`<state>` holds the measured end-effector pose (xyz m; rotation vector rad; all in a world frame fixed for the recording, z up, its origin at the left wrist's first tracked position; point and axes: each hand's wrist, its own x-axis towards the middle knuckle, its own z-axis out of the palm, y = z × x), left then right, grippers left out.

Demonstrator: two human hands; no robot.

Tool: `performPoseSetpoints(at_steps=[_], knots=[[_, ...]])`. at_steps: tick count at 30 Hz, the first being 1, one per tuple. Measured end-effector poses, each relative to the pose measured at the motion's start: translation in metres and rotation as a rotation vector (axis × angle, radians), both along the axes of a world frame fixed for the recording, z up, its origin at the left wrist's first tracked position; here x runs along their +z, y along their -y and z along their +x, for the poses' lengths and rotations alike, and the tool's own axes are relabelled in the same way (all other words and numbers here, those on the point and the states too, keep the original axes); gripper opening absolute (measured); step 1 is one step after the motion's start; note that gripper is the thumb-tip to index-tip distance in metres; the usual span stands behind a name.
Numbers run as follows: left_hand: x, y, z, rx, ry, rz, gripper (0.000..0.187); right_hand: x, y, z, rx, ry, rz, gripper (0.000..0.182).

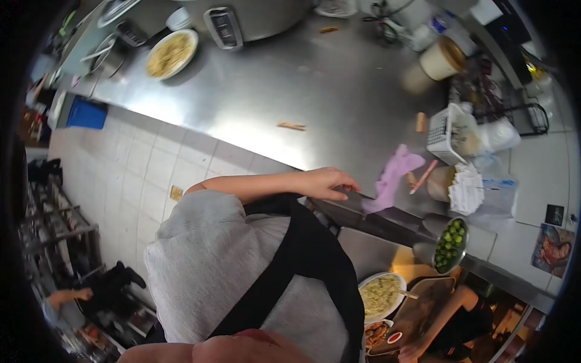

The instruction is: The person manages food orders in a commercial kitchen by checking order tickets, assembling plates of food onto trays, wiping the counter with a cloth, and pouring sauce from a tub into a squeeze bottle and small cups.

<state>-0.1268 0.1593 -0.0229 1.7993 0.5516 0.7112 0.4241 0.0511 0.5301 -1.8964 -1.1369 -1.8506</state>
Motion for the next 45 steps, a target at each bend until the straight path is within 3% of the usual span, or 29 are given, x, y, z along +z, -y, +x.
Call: performPoseSetpoints(at_steps=[3, 4, 6, 8, 9, 10, 11, 13, 14, 15, 16, 18, 19, 22, 25, 27, 28, 29, 30, 31, 33, 37, 38, 40, 41, 43, 44, 45], knots=[[-0.017, 0.026, -0.049, 0.118, 0.017, -0.172, 0.035, -0.023, -0.015, -0.048, 0.160, -0.004, -0.063, 0.039], [-0.036, 0.032, -0.069, 0.232, 0.095, -0.189, 0.036, -0.030, -0.021, -0.066, 0.244, 0.017, -0.093, 0.040], [-0.057, 0.035, -0.129, 0.545, 0.337, -0.537, 0.035, -0.062, -0.051, -0.110, 0.478, 0.106, -0.169, 0.043], [-0.066, 0.030, -0.211, 0.897, 0.465, -0.572, 0.032, -0.098, -0.054, -0.238, 0.213, -0.546, -0.234, 0.037], [-0.054, 0.036, -0.243, 1.133, 0.574, -0.598, 0.029, -0.105, -0.056, -0.265, 0.203, -0.756, -0.350, 0.036], [-0.064, 0.033, -0.286, 1.245, 0.687, -0.611, 0.030, -0.159, -0.066, -0.218, 0.614, -0.131, -0.376, 0.040], [-0.071, 0.025, -0.324, 1.368, 0.763, -0.585, 0.029, -0.195, -0.066, -0.212, 0.587, -0.143, -0.372, 0.040], [-0.107, -0.006, -0.413, 1.369, 1.043, -0.792, 0.032, -0.244, -0.099, -0.227, 0.940, -0.342, -0.554, 0.035], [-0.099, -0.013, -0.420, 1.351, 1.042, -0.789, 0.032, -0.267, -0.111, -0.239, 1.135, -0.436, -0.638, 0.033], [-0.085, -0.015, -0.429, 1.349, 1.023, -0.804, 0.033, -0.295, -0.096, -0.296, 0.837, -0.119, -0.652, 0.034], [-0.074, -0.018, -0.442, 1.350, 1.004, -0.815, 0.035, -0.327, -0.092, -0.332, 0.916, -0.320, -0.730, 0.036], [-0.078, -0.039, -0.466, 1.293, 0.942, -0.850, 0.034, -0.384, -0.092, -0.392, 1.086, -0.325, -0.839, 0.039], [-0.079, -0.049, -0.474, 1.237, 0.875, -0.899, 0.033, -0.398, -0.077, -0.437, 0.971, -0.361, -0.906, 0.033], [-0.050, -0.039, -0.485, 0.997, 0.804, -0.946, 0.030, -0.485, -0.087, -0.497, 1.089, -0.567, -0.977, 0.030], [-0.007, -0.018, -0.487, 1.013, 0.628, -0.685, 0.030, -0.564, -0.105, -0.547, 1.072, -0.772, -0.965, 0.035], [0.013, -0.004, -0.476, 1.157, 0.364, -0.439, 0.031, -0.596, -0.118, -0.569, 0.987, -0.689, -0.895, 0.039], [0.002, -0.004, -0.492, 1.181, 0.277, -0.394, 0.020, -0.603, -0.123, -0.574, 0.932, -0.746, -0.902, 0.028], [-0.004, -0.006, -0.496, 1.249, 0.377, -0.426, 0.019, -0.601, -0.125, -0.575, 0.860, -0.777, -0.853, 0.028], [-0.007, 0.002, -0.512, 1.017, 0.223, -0.374, 0.034, -0.598, -0.127, -0.577, 0.771, -0.830, -0.899, 0.021], [0.012, 0.013, -0.492, 1.039, 0.179, -0.394, 0.044, -0.595, -0.129, -0.573, 0.695, -0.883, -0.950, 0.015], [0.008, 0.022, -0.488, 0.783, 0.159, -0.406, 0.038, -0.593, -0.131, -0.553, 0.560, -0.896, -0.883, 0.013], [0.011, 0.025, -0.444, 0.646, -0.121, -0.510, 0.031, -0.587, -0.150, -0.486, 0.412, -0.904, -0.634, 0.019], [0.011, 0.023, -0.429, 0.613, -0.084, -0.511, 0.029, -0.569, -0.152, -0.478, 0.370, -1.014, -0.558, 0.023], [0.006, 0.020, -0.392, 0.562, -0.045, -0.476, 0.029, -0.545, -0.148, -0.471, 0.451, -0.833, -0.229, 0.033], [0.011, 0.028, -0.361, 0.598, 0.023, -0.372, 0.024, -0.531, -0.139, -0.476, 0.477, -1.020, -0.236, 0.043], [-0.028, 0.014, -0.353, 0.318, 0.034, -0.538, 0.023, -0.516, -0.104, -0.514, 0.560, -0.858, -0.026, 0.045], [-0.017, 0.024, -0.332, 0.018, 0.212, -0.759, 0.033, -0.515, -0.086, -0.540, 0.644, -1.002, -0.026, 0.046], [-0.024, 0.030, -0.309, -0.072, 0.163, -0.776, 0.033, -0.503, -0.057, -0.577, 0.685, -1.102, -0.053, 0.046]])
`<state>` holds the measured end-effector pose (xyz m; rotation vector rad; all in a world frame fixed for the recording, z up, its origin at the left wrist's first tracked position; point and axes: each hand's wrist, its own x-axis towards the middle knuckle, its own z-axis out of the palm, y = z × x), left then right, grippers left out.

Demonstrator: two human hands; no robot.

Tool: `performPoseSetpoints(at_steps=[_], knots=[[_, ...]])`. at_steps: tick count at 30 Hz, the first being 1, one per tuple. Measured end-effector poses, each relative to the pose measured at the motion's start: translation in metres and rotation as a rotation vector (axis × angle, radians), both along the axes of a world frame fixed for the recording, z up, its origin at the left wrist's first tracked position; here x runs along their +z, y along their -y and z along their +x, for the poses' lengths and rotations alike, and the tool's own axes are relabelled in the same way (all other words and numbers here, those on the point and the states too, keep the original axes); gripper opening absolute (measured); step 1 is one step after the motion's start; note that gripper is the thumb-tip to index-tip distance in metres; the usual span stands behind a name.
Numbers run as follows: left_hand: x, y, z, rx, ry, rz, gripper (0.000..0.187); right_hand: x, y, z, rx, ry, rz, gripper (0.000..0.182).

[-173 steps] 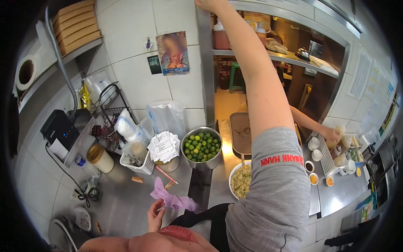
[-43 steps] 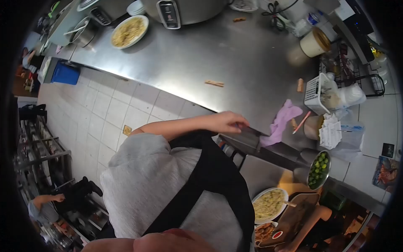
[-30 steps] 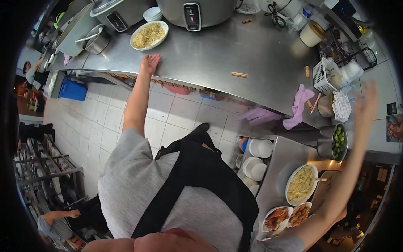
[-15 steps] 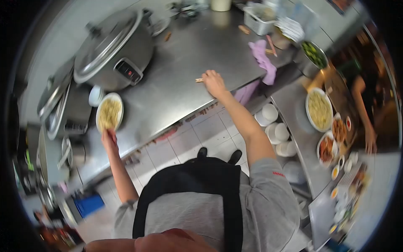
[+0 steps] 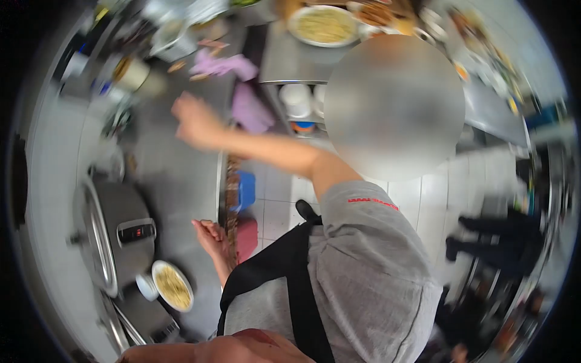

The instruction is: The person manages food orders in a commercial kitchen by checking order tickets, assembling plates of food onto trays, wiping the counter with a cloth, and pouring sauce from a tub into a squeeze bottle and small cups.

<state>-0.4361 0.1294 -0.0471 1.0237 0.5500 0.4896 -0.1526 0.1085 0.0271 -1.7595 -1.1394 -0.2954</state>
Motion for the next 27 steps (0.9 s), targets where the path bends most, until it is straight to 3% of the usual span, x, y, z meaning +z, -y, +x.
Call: performPoseSetpoints(at_steps=[2, 3, 4, 6, 8, 9, 10, 11, 12, 13, 14, 15, 16, 17, 18, 20, 22, 26, 27], knots=[[-0.023, 0.021, 0.048, -0.142, 0.127, -0.365, 0.041, -0.046, 0.033, -0.071, 0.150, -0.037, 0.121, 0.060], [-0.030, 0.042, 0.076, -0.122, 0.007, -0.288, 0.056, -0.076, 0.053, -0.106, 0.275, -0.111, 0.073, 0.067], [-0.037, 0.062, 0.092, -0.344, 0.030, -0.369, 0.066, -0.077, 0.100, -0.135, 0.306, -0.059, -0.202, 0.068], [-0.050, 0.093, 0.115, -0.552, -0.027, -0.504, 0.067, -0.113, 0.173, -0.133, 0.280, 0.188, -0.104, 0.066], [-0.061, 0.127, 0.139, -0.839, -0.131, -0.773, 0.067, -0.156, 0.246, -0.110, 0.187, -0.034, -0.114, 0.073], [-0.065, 0.148, 0.145, -0.959, -0.197, -0.913, 0.067, -0.160, 0.288, -0.096, 0.127, -0.192, -0.323, 0.070], [-0.061, 0.177, 0.155, -0.965, -0.263, -0.901, 0.065, -0.199, 0.327, -0.088, -0.046, -0.196, -0.311, 0.069], [-0.051, 0.209, 0.168, -0.970, -0.325, -0.888, 0.063, -0.229, 0.369, -0.081, -0.242, -0.377, -0.408, 0.067], [-0.041, 0.238, 0.182, -0.975, -0.342, -0.883, 0.063, -0.300, 0.414, -0.072, -0.391, -0.533, -0.714, 0.053], [-0.033, 0.268, 0.194, -1.142, -0.282, -0.819, 0.060, -0.316, 0.472, -0.074, -0.463, -0.702, -1.090, 0.038], [-0.031, 0.298, 0.203, -1.305, -0.218, -0.756, 0.058, -0.352, 0.534, -0.087, -0.673, -0.907, -1.113, 0.030], [-0.036, 0.325, 0.208, -1.299, -0.238, -0.760, 0.058, -0.375, 0.599, -0.104, -0.887, -1.181, -0.981, 0.024], [-0.042, 0.350, 0.215, -1.400, -0.282, -0.419, 0.055, -0.370, 0.649, -0.132, -1.226, -1.225, -0.862, 0.021], [-0.046, 0.368, 0.220, -1.467, -0.324, -0.067, 0.053, -0.388, 0.693, -0.153, -1.444, -1.211, -0.898, 0.022], [-0.061, 0.377, 0.220, -1.439, -0.338, -0.062, 0.053, -0.348, 0.720, -0.165, -1.467, -1.375, -0.907, 0.023], [-0.117, 0.388, 0.218, -1.453, -0.603, 0.211, 0.046, -0.361, 0.787, -0.204, -1.189, -1.297, -1.015, 0.025], [-0.168, 0.373, 0.207, -1.246, -0.864, 0.053, 0.048, -0.362, 0.820, -0.231, -1.080, -1.268, -1.106, 0.024], [-0.243, 0.318, 0.184, -1.124, -1.050, 0.512, 0.034, -0.381, 0.822, -0.240, -0.994, -1.445, -1.190, 0.025], [-0.246, 0.309, 0.185, -1.065, -1.120, 0.521, 0.033, -0.394, 0.811, -0.234, -0.949, -1.424, -1.195, 0.028]])
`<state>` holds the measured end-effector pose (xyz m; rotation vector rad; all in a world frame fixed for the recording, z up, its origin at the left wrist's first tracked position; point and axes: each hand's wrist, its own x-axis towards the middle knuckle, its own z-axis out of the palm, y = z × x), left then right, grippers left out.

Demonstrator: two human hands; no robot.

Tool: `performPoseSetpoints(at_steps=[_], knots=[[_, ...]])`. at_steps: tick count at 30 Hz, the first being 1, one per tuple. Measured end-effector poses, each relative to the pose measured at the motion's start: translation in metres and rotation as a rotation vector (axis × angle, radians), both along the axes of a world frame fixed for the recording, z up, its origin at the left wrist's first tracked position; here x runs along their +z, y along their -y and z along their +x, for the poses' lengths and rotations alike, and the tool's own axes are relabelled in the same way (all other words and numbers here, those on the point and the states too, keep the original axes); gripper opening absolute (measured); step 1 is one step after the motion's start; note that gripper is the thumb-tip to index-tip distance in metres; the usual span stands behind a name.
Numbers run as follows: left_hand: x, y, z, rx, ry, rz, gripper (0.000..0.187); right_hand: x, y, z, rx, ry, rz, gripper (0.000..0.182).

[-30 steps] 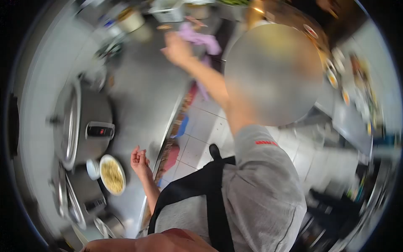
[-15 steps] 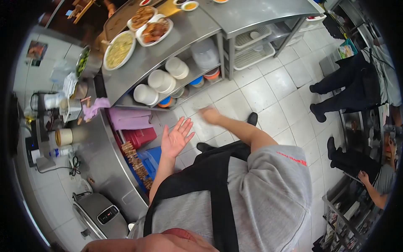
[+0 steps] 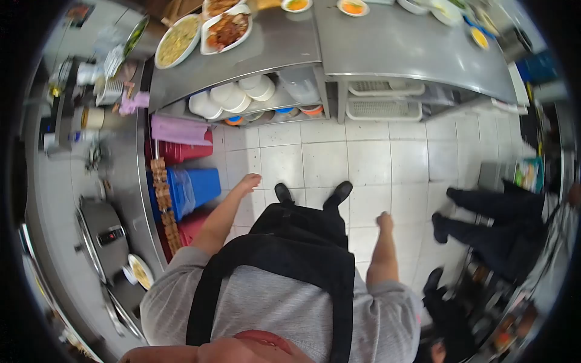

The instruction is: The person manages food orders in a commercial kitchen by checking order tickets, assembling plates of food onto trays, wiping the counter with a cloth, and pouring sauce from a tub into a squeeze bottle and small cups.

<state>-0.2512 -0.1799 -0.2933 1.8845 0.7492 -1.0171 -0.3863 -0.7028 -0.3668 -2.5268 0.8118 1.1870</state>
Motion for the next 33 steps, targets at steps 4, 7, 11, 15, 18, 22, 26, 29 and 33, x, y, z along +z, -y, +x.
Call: performPoseSetpoints(at_steps=[4, 7, 11, 15, 18, 22, 26, 29, 33], knots=[[-0.023, -0.024, 0.027, 0.093, -0.017, 0.035, 0.034, -0.054, -0.083, 0.068, 0.224, 0.294, 0.339, 0.033], [-0.041, -0.015, 0.048, 0.287, 0.188, -0.123, 0.036, -0.034, -0.180, 0.165, 0.425, 0.487, 0.518, 0.034], [-0.140, -0.008, 0.078, 0.630, 0.193, -0.347, 0.050, -0.051, -0.301, 0.297, 0.803, 0.784, 0.624, 0.041], [-0.257, 0.016, 0.104, 1.019, 0.187, -0.526, 0.061, -0.110, -0.376, 0.395, 1.047, 0.799, 0.264, 0.047], [-0.317, 0.031, 0.127, 1.122, 0.145, -0.701, 0.067, -0.188, -0.404, 0.450, 0.953, 1.043, 0.256, 0.048], [-0.382, 0.044, 0.172, 1.207, 0.166, -0.801, 0.072, -0.248, -0.419, 0.473, 0.821, 1.589, 0.109, 0.050], [-0.419, 0.047, 0.214, 1.305, 0.212, -0.901, 0.084, -0.193, -0.421, 0.456, 0.795, 0.975, 0.296, 0.069], [-0.438, 0.045, 0.223, 1.327, 0.244, -1.007, 0.088, -0.163, -0.428, 0.427, 0.849, 0.700, 0.217, 0.086], [-0.433, 0.048, 0.201, 1.506, 0.326, -1.284, 0.087, -0.151, -0.431, 0.395, 1.029, 0.691, 0.070, 0.101]])
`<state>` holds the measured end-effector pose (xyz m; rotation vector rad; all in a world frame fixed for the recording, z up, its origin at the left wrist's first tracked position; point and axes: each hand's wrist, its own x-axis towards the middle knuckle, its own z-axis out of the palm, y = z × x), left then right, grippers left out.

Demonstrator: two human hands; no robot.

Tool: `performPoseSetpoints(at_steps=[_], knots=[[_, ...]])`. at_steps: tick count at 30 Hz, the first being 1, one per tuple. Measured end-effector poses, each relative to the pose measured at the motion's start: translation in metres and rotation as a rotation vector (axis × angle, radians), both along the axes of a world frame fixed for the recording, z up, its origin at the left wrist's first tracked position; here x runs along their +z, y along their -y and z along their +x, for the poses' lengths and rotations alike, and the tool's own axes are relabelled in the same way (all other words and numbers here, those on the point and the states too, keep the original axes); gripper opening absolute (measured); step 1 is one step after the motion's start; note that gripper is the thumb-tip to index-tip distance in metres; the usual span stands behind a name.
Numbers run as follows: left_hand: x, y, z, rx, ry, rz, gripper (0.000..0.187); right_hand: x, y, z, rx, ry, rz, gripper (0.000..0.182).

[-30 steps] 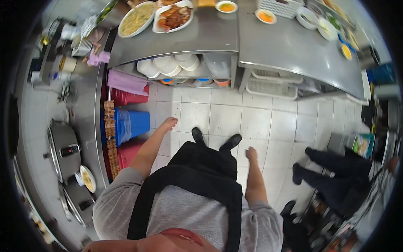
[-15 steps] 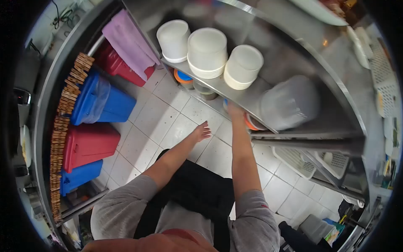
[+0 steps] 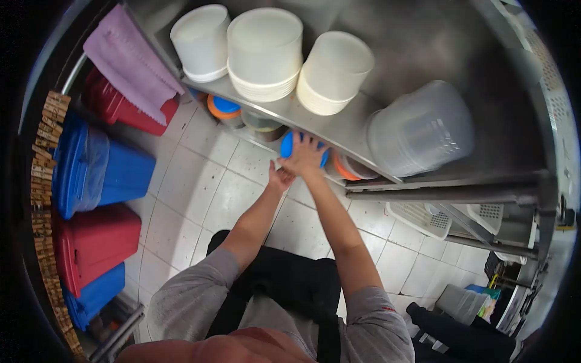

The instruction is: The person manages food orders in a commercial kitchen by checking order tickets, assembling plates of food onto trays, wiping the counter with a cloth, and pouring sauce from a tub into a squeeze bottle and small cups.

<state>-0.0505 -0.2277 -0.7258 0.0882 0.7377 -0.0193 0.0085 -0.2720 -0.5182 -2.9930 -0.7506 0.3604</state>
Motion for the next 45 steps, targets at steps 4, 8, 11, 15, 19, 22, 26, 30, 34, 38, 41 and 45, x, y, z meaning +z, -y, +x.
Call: performPoseSetpoints(at_steps=[4, 8, 11, 15, 19, 22, 26, 30, 34, 38, 41, 45], knots=[[0.062, 0.008, -0.072, -0.022, -0.041, -0.006, 0.081, 0.054, -0.004, -0.049, 0.110, 0.004, 0.122, 0.103], [0.122, 0.002, -0.165, 0.064, 0.976, -0.527, 0.086, 0.169, -0.001, -0.124, 0.256, -0.014, 0.250, 0.104], [0.302, -0.017, -0.215, 0.116, 0.265, -0.154, 0.086, 0.256, 0.001, -0.159, 0.308, -0.087, 0.346, 0.105], [0.431, -0.042, -0.260, 0.041, 0.346, -0.049, 0.081, 0.369, 0.003, -0.172, 0.483, -0.137, 0.451, 0.106], [0.537, -0.054, -0.280, 0.251, 0.267, 0.029, 0.077, 0.496, -0.011, -0.184, 0.830, -0.108, 0.552, 0.105], [0.597, -0.073, -0.289, 0.252, 0.237, 0.054, 0.080, 0.570, -0.031, -0.194, 1.127, -0.082, 0.583, 0.103], [0.637, -0.108, -0.300, 0.061, 0.334, 0.070, 0.085, 0.627, -0.076, -0.187, 1.629, -0.110, 0.489, 0.100], [0.659, -0.161, -0.287, -0.045, 0.601, 0.049, 0.086, 0.676, -0.150, -0.180, 1.926, -0.131, 0.367, 0.100], [0.656, -0.246, -0.262, -0.168, 0.767, 0.026, 0.092, 0.712, -0.230, -0.172, 2.022, -0.320, 0.360, 0.102], [0.663, -0.325, -0.272, -0.213, 0.953, -0.132, 0.082, 0.743, -0.331, -0.141, 1.783, -0.695, 0.624, 0.098], [0.680, -0.374, -0.291, -0.005, 0.784, 0.122, 0.075, 0.689, -0.390, -0.096, 1.066, -1.623, 0.865, 0.087], [0.692, -0.419, -0.304, 0.492, 0.504, 0.311, 0.059, 0.538, -0.424, -0.079, 0.220, -2.075, 1.337, 0.066]])
